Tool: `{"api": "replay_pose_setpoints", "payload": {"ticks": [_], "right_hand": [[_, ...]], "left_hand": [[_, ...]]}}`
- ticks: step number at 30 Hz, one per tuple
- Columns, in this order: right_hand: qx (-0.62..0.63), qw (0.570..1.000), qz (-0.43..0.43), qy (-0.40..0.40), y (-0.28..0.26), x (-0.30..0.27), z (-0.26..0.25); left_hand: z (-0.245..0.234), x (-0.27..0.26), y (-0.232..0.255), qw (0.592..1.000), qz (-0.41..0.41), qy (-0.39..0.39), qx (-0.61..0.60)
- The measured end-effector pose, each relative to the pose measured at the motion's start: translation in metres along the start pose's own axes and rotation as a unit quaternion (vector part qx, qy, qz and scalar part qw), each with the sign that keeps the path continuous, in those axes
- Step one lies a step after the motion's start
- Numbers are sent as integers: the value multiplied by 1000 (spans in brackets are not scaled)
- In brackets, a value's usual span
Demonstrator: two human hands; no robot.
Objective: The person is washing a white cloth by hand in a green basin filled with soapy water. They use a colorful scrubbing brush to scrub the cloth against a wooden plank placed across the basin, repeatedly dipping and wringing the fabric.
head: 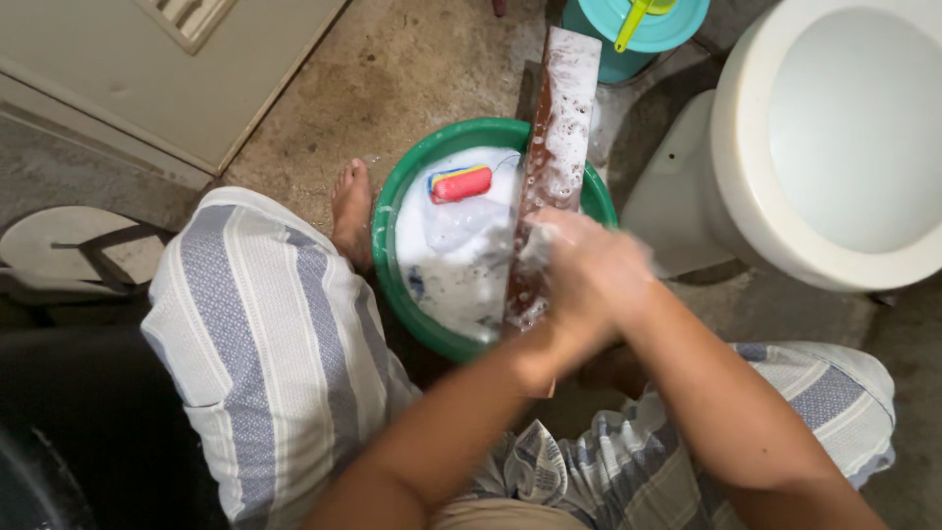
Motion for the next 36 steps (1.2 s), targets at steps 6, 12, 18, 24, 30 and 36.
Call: {"api": "replay_pose_setpoints", "payload": {"ticks": [6,12,18,24,30,36], "right_hand": [[-6,1000,16,-24,-16,7,18],[116,992,-36,-40,-61,-6,-7],[-43,986,-152,53,-93,-30,-35],[11,993,-110,31,-102,-44,-18],[135,986,-54,-76,-96,-39,-5],[152,954,-82,-244,-77,-31,-7]], "left_hand": [[-20,28,-65,997,46,22,51],[-76,51,-162,927,-355,121,18],[-103,75,-168,923,-354,69,-130],[-87,80,-139,952,-296,14,-74],[-31,56,-53,985,-103,-87,110],[-32,62,-40,982,-91,-91,141]]}}
Point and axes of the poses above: each hand's wrist, its own x-axis towards the middle knuckle, its own z-axis out of the palm, y = z × x, the point moved 2 cm from there along x, towards the middle knuckle, and after that the axes turned 2 degrees about -x, right-handed, at the moved point
